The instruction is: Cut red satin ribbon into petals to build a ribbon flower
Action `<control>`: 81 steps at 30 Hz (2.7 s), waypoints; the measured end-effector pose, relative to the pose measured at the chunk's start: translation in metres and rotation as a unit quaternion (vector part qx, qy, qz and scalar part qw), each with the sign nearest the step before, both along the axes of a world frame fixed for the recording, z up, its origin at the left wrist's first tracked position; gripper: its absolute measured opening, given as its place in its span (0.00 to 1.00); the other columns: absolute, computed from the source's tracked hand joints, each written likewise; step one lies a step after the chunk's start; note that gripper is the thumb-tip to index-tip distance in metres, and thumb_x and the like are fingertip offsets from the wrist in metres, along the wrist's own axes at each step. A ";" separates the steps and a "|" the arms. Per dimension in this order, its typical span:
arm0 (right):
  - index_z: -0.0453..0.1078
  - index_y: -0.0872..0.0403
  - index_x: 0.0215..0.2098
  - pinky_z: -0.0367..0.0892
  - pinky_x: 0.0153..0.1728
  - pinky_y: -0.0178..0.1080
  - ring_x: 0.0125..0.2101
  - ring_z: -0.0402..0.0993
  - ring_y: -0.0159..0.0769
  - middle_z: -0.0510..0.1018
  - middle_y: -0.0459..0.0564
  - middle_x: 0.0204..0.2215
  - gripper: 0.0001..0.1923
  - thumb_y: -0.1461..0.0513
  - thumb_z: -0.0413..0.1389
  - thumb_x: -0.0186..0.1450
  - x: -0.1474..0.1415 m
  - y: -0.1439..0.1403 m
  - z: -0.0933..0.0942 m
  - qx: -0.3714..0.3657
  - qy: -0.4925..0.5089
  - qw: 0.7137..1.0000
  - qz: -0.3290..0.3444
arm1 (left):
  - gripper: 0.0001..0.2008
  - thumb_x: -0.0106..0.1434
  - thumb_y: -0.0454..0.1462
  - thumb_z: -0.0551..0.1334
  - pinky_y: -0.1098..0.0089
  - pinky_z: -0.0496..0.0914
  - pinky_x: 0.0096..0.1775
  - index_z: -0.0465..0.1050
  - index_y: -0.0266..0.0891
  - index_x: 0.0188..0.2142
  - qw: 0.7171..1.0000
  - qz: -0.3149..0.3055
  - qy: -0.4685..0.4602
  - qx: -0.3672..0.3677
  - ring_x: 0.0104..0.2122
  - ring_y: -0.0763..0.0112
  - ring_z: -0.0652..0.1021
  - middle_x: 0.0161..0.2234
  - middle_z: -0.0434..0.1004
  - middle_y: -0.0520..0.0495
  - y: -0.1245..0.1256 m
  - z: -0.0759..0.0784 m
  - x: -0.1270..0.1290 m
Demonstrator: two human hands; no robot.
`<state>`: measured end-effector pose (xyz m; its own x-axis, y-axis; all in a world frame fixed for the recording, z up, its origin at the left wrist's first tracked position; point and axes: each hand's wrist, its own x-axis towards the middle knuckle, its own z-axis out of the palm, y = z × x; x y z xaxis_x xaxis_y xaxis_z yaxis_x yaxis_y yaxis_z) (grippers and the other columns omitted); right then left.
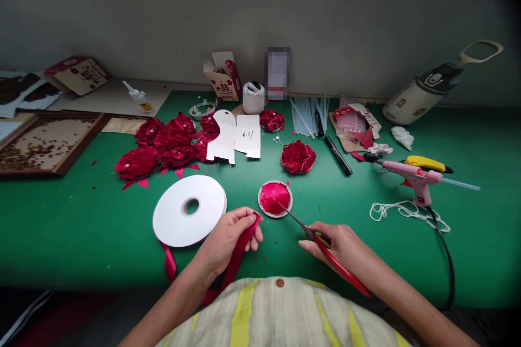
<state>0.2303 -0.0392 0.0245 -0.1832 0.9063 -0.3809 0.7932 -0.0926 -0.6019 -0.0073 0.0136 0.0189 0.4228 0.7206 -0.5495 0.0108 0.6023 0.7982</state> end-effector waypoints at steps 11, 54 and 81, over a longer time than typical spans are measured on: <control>0.63 0.54 0.46 0.65 0.28 0.33 0.27 0.68 0.33 0.73 0.46 0.28 0.20 0.56 0.56 0.57 -0.035 0.006 0.018 0.042 0.322 0.934 -0.147 | 0.19 0.65 0.43 0.51 0.76 0.59 0.20 0.56 0.40 0.53 0.991 -0.058 -0.115 0.043 0.19 0.75 0.73 0.25 0.73 0.48 -0.015 0.020 0.022; 0.67 0.53 0.41 0.51 0.24 0.31 0.21 0.50 0.29 0.58 0.39 0.18 0.20 0.47 0.50 0.61 -0.011 -0.001 0.031 -0.068 0.107 0.992 0.002 | 0.12 0.63 0.43 0.53 0.79 0.53 0.17 0.65 0.35 0.35 0.997 -0.027 -0.047 0.052 0.14 0.81 0.67 0.21 0.72 0.49 0.001 -0.005 0.027; 0.66 0.51 0.40 0.56 0.23 0.32 0.22 0.57 0.30 0.65 0.42 0.22 0.20 0.46 0.50 0.61 0.013 0.005 0.028 -0.093 0.087 0.991 0.046 | 0.11 0.61 0.40 0.58 0.69 0.69 0.36 0.63 0.34 0.39 0.995 0.025 -0.100 -0.006 0.31 0.69 0.77 0.35 0.75 0.41 -0.001 0.000 0.012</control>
